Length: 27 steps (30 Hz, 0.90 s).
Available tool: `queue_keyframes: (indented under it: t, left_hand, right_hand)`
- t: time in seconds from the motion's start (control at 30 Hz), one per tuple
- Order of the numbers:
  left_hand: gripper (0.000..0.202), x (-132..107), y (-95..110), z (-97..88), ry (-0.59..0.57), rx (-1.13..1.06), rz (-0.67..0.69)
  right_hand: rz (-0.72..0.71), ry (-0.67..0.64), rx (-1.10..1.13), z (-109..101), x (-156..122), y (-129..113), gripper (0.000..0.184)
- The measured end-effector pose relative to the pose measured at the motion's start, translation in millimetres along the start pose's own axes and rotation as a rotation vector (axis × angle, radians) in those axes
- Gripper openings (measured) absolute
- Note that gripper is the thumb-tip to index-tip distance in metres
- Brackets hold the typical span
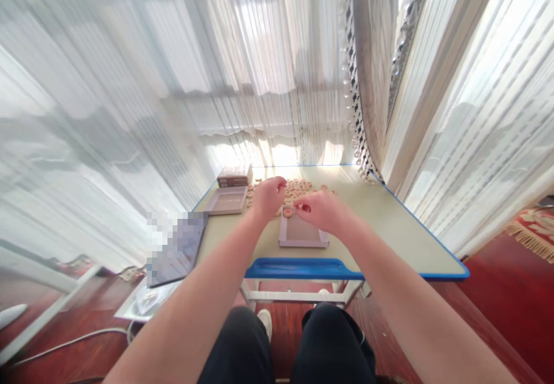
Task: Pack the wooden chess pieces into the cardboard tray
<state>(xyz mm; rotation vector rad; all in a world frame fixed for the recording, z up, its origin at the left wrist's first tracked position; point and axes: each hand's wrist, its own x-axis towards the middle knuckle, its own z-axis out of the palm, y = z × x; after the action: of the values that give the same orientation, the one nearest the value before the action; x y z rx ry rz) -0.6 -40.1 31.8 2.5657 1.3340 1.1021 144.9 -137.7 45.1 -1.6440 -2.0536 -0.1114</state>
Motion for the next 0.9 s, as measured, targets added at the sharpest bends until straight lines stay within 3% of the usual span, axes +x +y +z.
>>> queue_keyframes:
  t: [0.13, 0.37, 0.47, 0.63, 0.8, 0.9]
  left_hand:
    - [0.027, -17, -10, -9.2, -0.017, 0.043, 0.003]
    - [0.037, -28, -26, -10.4, -0.043, 0.144, 0.028]
    - [0.037, -25, -23, -7.7, -0.05, 0.117, 0.136]
    - [0.028, -23, -23, -3.8, 0.129, 0.174, 0.163]
    - [0.026, -23, -28, 1.0, 0.004, 0.103, 0.134]
    - [0.028, -22, -30, 2.5, -0.08, 0.04, 0.122]
  right_hand:
    - [-0.066, -0.227, -0.045, 9, -12, -3, 0.016]
    - [-0.194, -0.359, 0.065, 6, 10, 0, 0.02]
    - [-0.159, -0.321, 0.1, 10, 28, 7, 0.024]
    - [-0.29, -0.096, 0.268, 26, 37, 17, 0.038]
    - [-0.31, -0.283, 0.206, 24, 17, 13, 0.019]
    - [-0.301, -0.3, 0.092, 20, 11, 6, 0.006]
